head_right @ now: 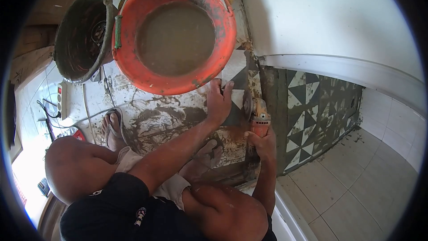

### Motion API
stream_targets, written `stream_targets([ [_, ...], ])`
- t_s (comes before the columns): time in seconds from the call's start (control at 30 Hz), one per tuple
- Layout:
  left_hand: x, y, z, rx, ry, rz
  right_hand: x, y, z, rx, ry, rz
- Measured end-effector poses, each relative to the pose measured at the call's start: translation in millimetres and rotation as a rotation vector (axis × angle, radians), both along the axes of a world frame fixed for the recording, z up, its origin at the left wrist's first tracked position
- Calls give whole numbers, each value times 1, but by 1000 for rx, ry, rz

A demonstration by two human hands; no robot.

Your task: Cutting and fitting small geometric tiles onto a floor using an angle grinder and manual placement.

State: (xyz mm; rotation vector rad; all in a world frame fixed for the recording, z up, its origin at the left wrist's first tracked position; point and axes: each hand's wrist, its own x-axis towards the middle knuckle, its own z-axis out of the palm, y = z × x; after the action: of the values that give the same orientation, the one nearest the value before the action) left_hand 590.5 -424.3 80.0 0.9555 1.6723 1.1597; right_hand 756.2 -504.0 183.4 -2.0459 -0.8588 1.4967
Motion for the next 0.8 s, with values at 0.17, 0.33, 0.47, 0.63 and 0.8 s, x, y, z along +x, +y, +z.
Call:
stream_targets([
  [0.17,1,0,1,58,22,-3,8,-2,-9,8,15,-3],
  [0.33,1,1,-3,109,66,26,6,2,-8,3,20,1],
  [0.47,3,0,-4,94,53,22,3,4,-6,20,20,1],
  [0.63,3,-1,-6,56,35,7,2,9,-4,9,32,-4],
  [0.8,4,1,-3,94,43,22,2,11,-7,32,34,-32],
])
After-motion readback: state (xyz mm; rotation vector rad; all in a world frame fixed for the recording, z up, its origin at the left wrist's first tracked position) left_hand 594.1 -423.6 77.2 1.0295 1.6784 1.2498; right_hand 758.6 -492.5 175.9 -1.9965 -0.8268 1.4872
